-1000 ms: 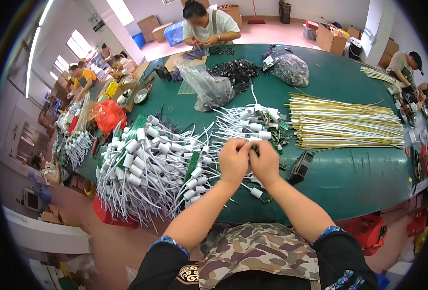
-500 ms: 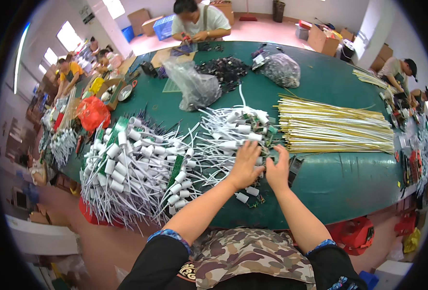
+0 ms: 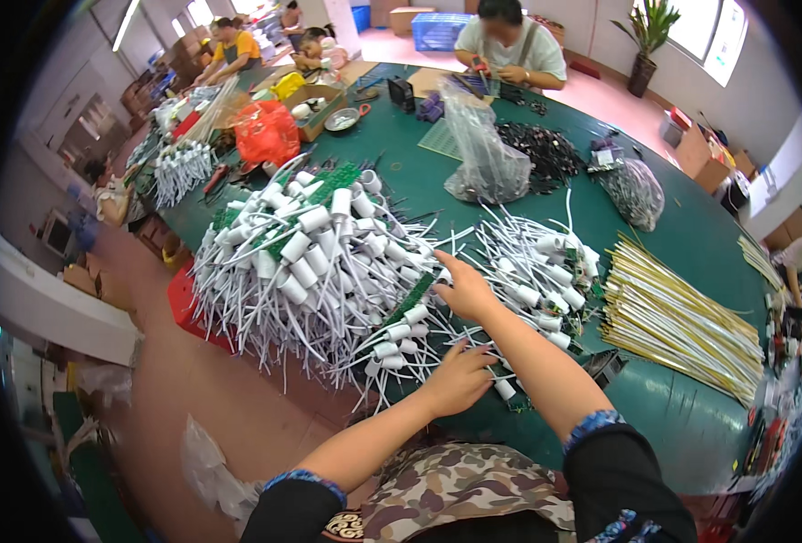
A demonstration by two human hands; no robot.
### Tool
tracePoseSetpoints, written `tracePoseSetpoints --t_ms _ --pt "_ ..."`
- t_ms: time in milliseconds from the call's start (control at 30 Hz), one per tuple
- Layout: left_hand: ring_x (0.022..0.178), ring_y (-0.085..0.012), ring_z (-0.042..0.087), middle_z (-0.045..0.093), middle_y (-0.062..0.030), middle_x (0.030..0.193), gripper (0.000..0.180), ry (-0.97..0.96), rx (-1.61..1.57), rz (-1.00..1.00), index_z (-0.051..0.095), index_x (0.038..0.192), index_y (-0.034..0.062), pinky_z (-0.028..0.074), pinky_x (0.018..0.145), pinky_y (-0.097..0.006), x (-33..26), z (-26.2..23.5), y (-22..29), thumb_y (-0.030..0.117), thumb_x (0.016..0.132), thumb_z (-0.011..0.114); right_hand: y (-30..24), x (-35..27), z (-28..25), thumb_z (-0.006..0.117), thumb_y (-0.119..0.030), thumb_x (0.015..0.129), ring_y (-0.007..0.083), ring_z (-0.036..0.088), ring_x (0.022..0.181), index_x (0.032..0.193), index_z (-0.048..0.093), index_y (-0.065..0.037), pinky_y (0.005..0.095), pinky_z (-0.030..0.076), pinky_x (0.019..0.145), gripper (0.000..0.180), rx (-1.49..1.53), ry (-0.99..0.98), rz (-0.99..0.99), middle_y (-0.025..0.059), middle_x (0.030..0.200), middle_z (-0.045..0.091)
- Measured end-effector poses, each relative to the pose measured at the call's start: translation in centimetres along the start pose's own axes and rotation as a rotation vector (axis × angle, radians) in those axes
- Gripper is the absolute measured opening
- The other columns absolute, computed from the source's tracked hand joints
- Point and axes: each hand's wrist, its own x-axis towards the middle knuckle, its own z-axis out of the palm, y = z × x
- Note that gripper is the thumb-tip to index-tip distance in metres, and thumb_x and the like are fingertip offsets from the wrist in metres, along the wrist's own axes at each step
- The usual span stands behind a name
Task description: The person assembles electrical components by hand, connecting electrical wires to circuit boards and grouping them together with wire ties inside plastic housings.
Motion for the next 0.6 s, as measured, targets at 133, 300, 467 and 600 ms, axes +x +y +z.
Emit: tracePoseSetpoints --t_ms 133,300,467,600 --pt "0.107 -0.032 0.059 0.065 -0.0121 0.108 0.014 0.299 0.014 -0.193 0.066 0.09 0.0044 0.045 0.095 -0.047 -6.0 -5.3 -1.5 0.008 0.077 0.068 0.7 0.6 2.6 0.071 -0.016 0.075 0.035 0.059 0.101 0.123 0.055 -0.01 0.0448 0.047 0.088 0.051 -0.219 -0.135 -0.104 0.0166 0.104 0.063" --pt "0.105 -0.0357 0.059 0.065 -0.0136 0.106 0.026 0.454 0.142 -0.409 0.064 0.103 0.0025 0.045 0.094 -0.045 -8.7 -10.5 1.5 0.013 0.08 0.069 -6.2 -9.1 -2.5 0.065 -0.015 0.079 0.0305 0.062 0.076 0.092 0.063 -0.014 0.0444 0.049 0.069 0.014 -0.215 -0.259 -0.476 0.0072 0.081 0.06" --pt "0.096 -0.0363 0.062 0.065 -0.0178 0.103 0.035 0.175 -0.203 -0.322 0.059 0.116 0.0008 0.049 0.083 -0.043 -4.3 -8.8 2.4 0.022 0.088 0.064 -8.5 -14.1 -5.3 0.066 -0.015 0.082 0.0311 0.063 0.082 0.103 0.063 -0.013 0.0422 0.051 0.069 0.021 -0.021 -0.123 -0.203 0.0098 0.088 0.062" --pt "0.08 -0.0353 0.065 0.066 -0.0154 0.084 0.021 0.013 -0.222 -0.345 0.063 0.1 0.0048 0.05 0.068 -0.041 -1.0 -8.2 3.1 0.024 0.094 0.056 -7.4 -15.7 -7.5 0.065 -0.016 0.085 0.0334 0.063 0.089 0.112 0.06 -0.006 0.0425 0.051 0.074 0.028 0.043 -0.087 -0.057 0.0148 0.095 0.065"
